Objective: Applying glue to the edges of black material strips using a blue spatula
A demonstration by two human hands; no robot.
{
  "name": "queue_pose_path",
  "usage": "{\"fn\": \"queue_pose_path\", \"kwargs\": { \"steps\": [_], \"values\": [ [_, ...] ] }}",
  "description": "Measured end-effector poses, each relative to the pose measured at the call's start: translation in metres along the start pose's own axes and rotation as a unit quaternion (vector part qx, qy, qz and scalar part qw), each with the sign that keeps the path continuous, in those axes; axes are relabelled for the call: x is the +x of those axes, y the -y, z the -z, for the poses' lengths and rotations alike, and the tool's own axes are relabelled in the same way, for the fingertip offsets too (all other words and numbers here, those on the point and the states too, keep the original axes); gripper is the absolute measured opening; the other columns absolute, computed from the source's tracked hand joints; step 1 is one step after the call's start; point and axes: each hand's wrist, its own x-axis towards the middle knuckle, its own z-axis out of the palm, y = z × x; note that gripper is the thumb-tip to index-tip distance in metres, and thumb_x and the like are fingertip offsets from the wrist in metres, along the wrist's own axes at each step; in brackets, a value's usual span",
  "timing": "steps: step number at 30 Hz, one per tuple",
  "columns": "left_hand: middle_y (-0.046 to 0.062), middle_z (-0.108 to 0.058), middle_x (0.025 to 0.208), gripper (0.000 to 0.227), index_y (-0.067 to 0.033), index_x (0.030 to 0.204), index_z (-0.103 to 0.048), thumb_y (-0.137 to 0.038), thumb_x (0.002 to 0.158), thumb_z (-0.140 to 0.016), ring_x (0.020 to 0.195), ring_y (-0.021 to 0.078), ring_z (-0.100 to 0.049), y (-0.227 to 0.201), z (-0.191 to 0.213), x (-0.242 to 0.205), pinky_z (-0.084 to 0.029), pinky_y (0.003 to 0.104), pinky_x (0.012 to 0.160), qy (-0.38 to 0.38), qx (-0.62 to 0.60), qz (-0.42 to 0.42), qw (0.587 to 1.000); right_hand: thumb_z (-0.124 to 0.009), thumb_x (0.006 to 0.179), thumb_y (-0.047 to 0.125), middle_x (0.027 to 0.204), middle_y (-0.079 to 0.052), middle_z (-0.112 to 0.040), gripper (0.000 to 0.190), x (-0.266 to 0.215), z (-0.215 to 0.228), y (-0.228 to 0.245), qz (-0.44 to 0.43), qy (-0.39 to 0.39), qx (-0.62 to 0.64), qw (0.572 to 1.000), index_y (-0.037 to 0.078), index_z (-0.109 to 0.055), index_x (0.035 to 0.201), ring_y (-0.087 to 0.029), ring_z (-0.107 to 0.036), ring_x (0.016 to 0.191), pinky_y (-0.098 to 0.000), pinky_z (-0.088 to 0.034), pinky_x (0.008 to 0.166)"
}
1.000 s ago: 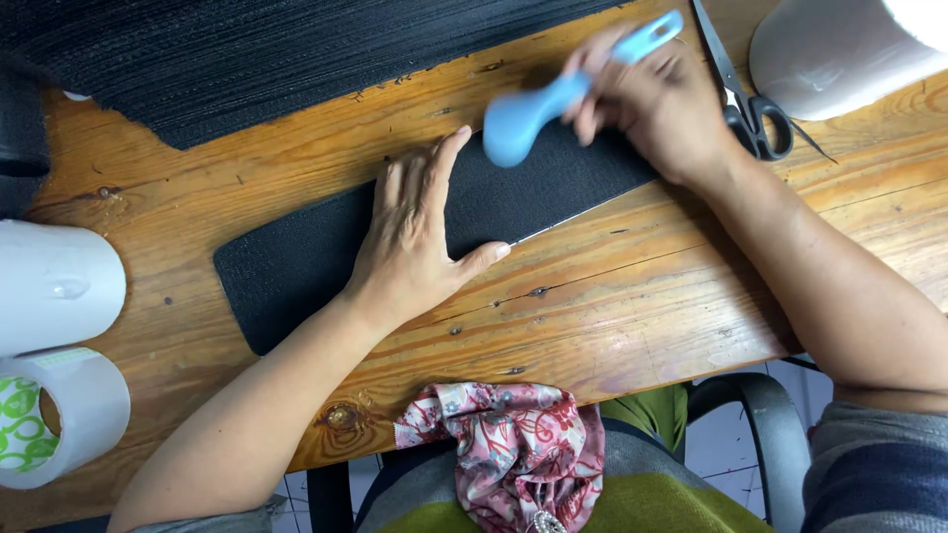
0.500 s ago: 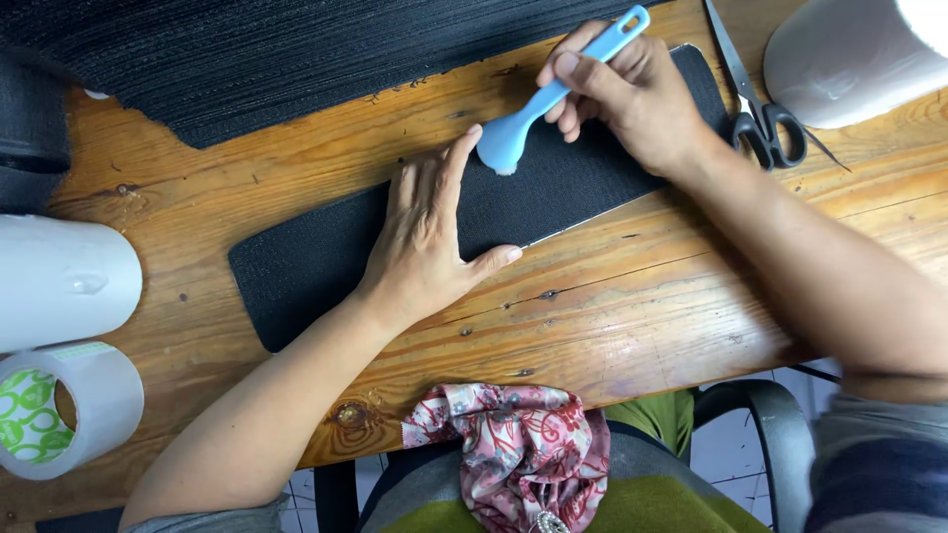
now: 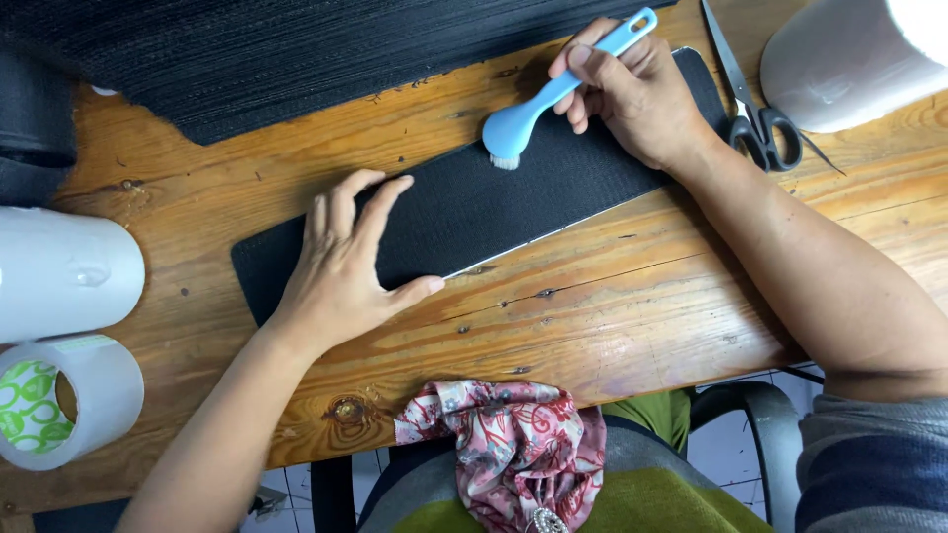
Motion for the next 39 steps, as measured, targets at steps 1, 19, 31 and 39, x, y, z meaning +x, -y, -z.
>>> {"fn": "queue_pose_path", "kwargs": {
  "steps": [1, 19, 31, 39],
  "values": [
    [0.017, -0.039, 0.148, 0.097, -0.0131, 0.156, -0.04, -0.061, 0.08, -0.077, 0.12, 0.0415, -0.047, 0.0, 0.001, 0.0, -0.041, 0.056, 0.104, 0.0, -0.001, -0.001, 1.0, -0.058, 0.11, 0.021, 0.083, -0.012, -0.068, 0.018, -0.002, 0.0, 0.0, 0.0, -0.001, -0.001, 1.0, 0.004, -0.064, 0.106, -0.012, -0.063, 0.063, -0.0199, -0.055, 0.058],
    [0.022, -0.04, 0.153, 0.073, -0.0178, 0.155, -0.046, -0.054, 0.095, -0.067, 0.132, 0.0416, -0.044, 0.017, -0.003, -0.008, -0.038, 0.055, 0.115, -0.032, 0.038, -0.114, 0.992, -0.057, 0.109, 0.022, 0.083, -0.011, -0.068, 0.02, -0.001, -0.002, 0.007, -0.007, 0.0, -0.012, 1.0, 0.004, -0.065, 0.106, -0.011, -0.064, 0.065, -0.019, -0.054, 0.059],
    [0.022, -0.041, 0.151, 0.073, -0.0201, 0.153, -0.05, -0.051, 0.092, -0.073, 0.129, 0.0415, -0.045, 0.018, -0.007, -0.011, -0.039, 0.055, 0.114, -0.043, 0.01, -0.113, 0.993, -0.059, 0.109, 0.024, 0.085, -0.012, -0.069, 0.022, -0.004, 0.002, 0.006, -0.031, 0.001, 0.026, 0.999, 0.003, -0.066, 0.109, -0.01, -0.067, 0.066, -0.0168, -0.057, 0.06],
    [0.021, -0.041, 0.15, 0.072, -0.0205, 0.153, -0.05, -0.047, 0.092, -0.076, 0.129, 0.0425, -0.045, 0.016, -0.005, -0.007, -0.042, 0.057, 0.113, -0.043, -0.014, -0.113, 0.993, -0.054, 0.107, 0.03, 0.087, -0.017, -0.07, 0.035, -0.006, 0.002, 0.015, -0.052, 0.012, 0.042, 0.998, -0.002, -0.065, 0.111, -0.014, -0.068, 0.068, -0.0219, -0.061, 0.063]
  ]
}}
